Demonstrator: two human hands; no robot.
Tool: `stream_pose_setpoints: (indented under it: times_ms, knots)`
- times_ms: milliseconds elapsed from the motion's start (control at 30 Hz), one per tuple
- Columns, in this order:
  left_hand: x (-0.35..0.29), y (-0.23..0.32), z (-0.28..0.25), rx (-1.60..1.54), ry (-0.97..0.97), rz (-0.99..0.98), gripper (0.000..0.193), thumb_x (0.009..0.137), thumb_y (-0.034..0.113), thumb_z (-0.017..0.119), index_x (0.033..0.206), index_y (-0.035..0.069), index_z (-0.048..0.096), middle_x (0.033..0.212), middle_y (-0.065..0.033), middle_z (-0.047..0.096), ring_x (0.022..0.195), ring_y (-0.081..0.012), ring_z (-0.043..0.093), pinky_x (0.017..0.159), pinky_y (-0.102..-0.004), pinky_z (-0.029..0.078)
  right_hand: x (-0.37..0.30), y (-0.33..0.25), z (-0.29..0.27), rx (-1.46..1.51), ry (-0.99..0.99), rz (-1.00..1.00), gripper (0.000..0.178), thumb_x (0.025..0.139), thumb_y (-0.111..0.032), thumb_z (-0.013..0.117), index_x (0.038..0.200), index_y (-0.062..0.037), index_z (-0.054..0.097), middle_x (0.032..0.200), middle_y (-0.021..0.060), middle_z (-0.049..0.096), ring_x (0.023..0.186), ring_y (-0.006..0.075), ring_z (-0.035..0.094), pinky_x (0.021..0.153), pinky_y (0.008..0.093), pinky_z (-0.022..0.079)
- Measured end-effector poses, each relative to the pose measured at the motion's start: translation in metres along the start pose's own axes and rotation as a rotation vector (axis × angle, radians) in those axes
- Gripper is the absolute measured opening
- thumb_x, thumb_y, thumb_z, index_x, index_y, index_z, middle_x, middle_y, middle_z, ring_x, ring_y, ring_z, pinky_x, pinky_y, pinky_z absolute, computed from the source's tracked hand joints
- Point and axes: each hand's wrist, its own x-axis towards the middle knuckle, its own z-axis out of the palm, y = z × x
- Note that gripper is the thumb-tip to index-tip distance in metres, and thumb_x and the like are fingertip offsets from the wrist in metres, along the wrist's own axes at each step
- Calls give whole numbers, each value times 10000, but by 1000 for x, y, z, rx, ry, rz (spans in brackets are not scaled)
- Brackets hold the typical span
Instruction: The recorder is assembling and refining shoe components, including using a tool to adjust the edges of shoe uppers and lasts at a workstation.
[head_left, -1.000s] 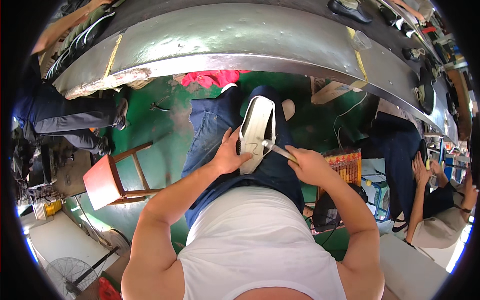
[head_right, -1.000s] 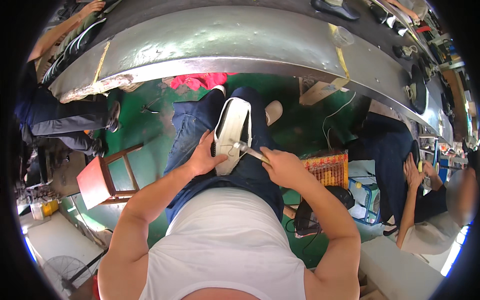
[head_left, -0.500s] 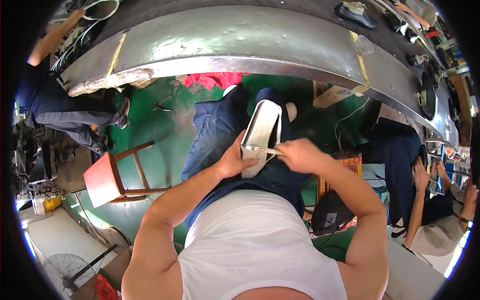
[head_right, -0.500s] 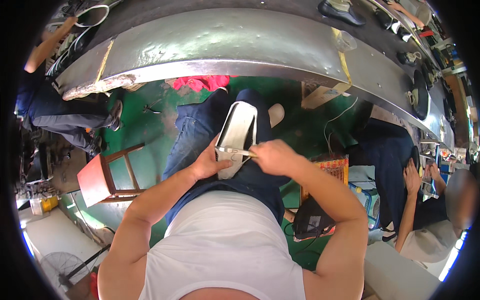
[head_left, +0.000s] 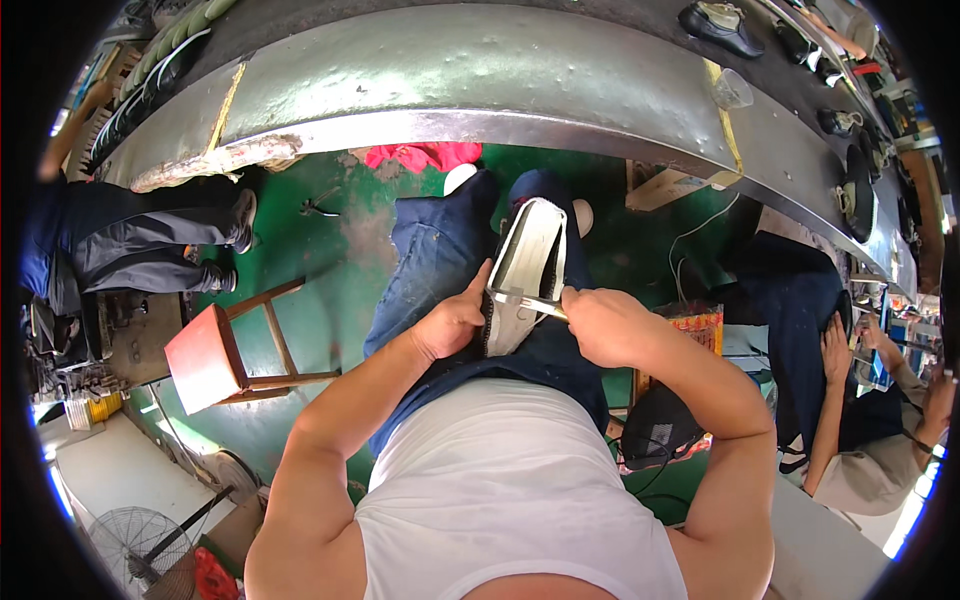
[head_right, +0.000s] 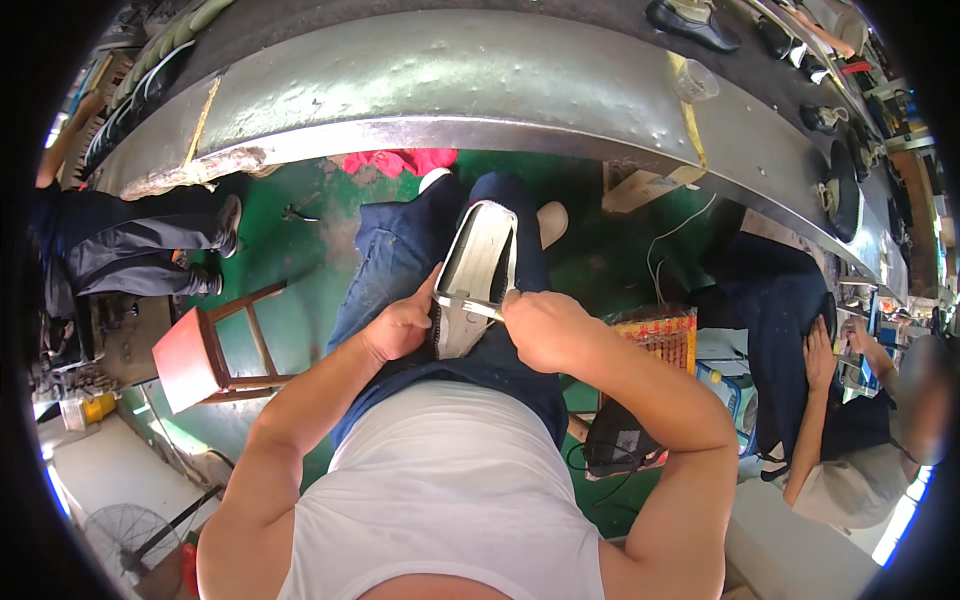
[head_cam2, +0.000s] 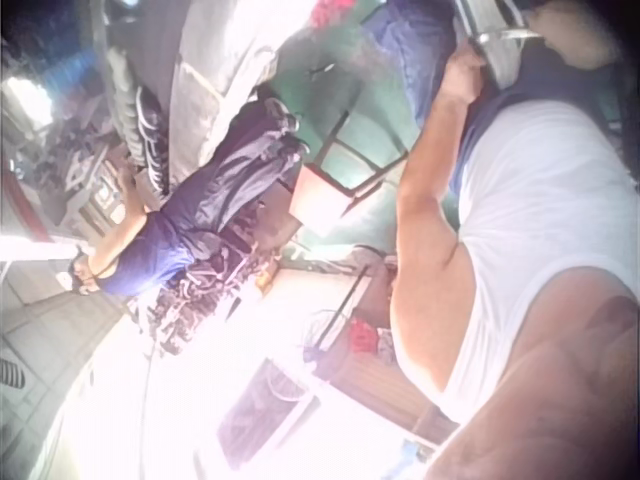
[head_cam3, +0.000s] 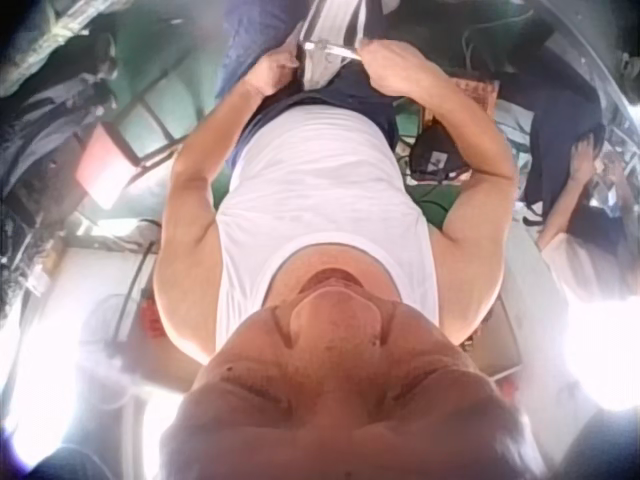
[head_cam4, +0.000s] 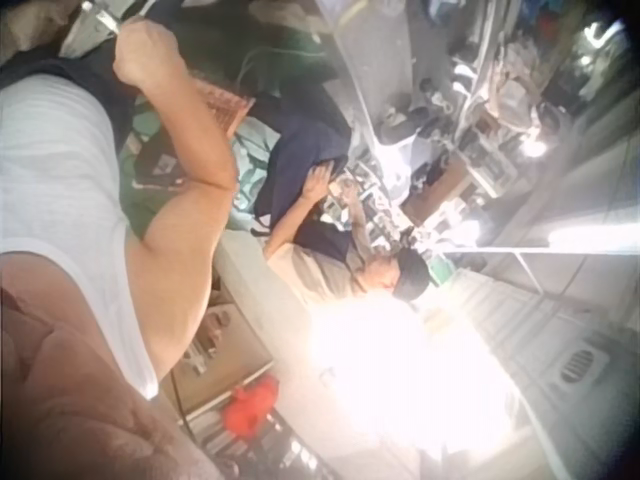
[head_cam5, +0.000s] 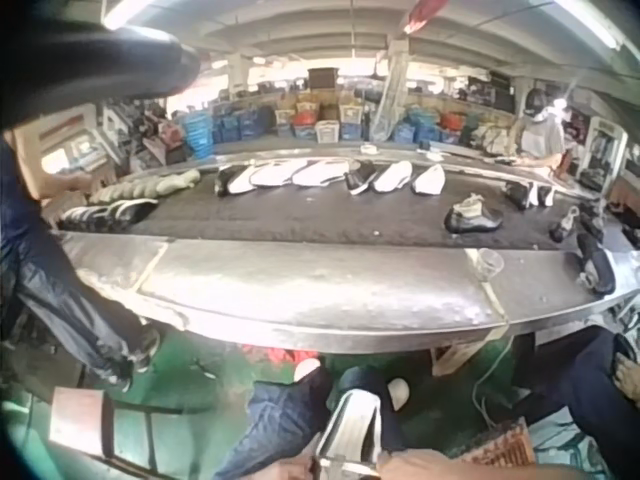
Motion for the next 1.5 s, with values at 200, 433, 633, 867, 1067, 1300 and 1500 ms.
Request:
stream_pose_setpoints:
  times_ms: [200,433,633,867,1067,1300,1500]
  knots:
    - [2,3,9,-141,31,4,872,832,214,501,1588,85,84,1607,-100,253,1462,-248,265,1199,-397,185,-6,9,2,-91,160,-51,197,756,30,574,936,112,576,846,252,669,822,393,670,735,453,538]
    - [17,-6,18,-112,351,-21,775,1023,604,236,1574,69,123,1607,-126,236,1451,-225,275,1191,-372,212,8,7,8,-94,40,-69,167,832,-111,606,922,29,620,870,217,677,778,373,666,714,460,534]
    - [43,-22,5,705,802,171,576,1077,392,259,1349,-25,548,1241,-233,643,1191,-337,596,1042,-361,420,8,15,60,198,311,-64,227,879,-140,609,1022,32,570,934,237,643,875,388,647,753,468,518]
    - [30,-11,22,1137,691,329,486,1046,285,371,1408,-27,459,1265,-281,597,1127,-460,587,941,-436,498,20,23,31,-73,738,-112,325,848,-114,645,1115,44,548,916,194,616,871,388,632,800,459,517]
    - [30,2,30,1576,506,208,585,997,262,476,1540,165,279,1544,-284,270,963,-470,652,843,-480,550,26,53,59,248,492,77,137,884,-138,607,916,-17,550,860,207,633,831,374,651,707,473,506]
    - [33,24,33,1608,430,-18,642,998,318,477,1566,247,187,1514,-347,265,988,-501,636,868,-495,544,37,51,8,556,360,52,301,972,-269,565,1012,30,575,837,244,643,836,428,639,734,470,495]
    - [30,63,72,1734,270,-353,645,1013,370,462,1565,166,198,1541,-336,215,1141,-467,596,978,-449,499,63,57,26,211,426,73,393,1003,-349,505,872,19,542,769,254,642,755,440,634,702,497,499]
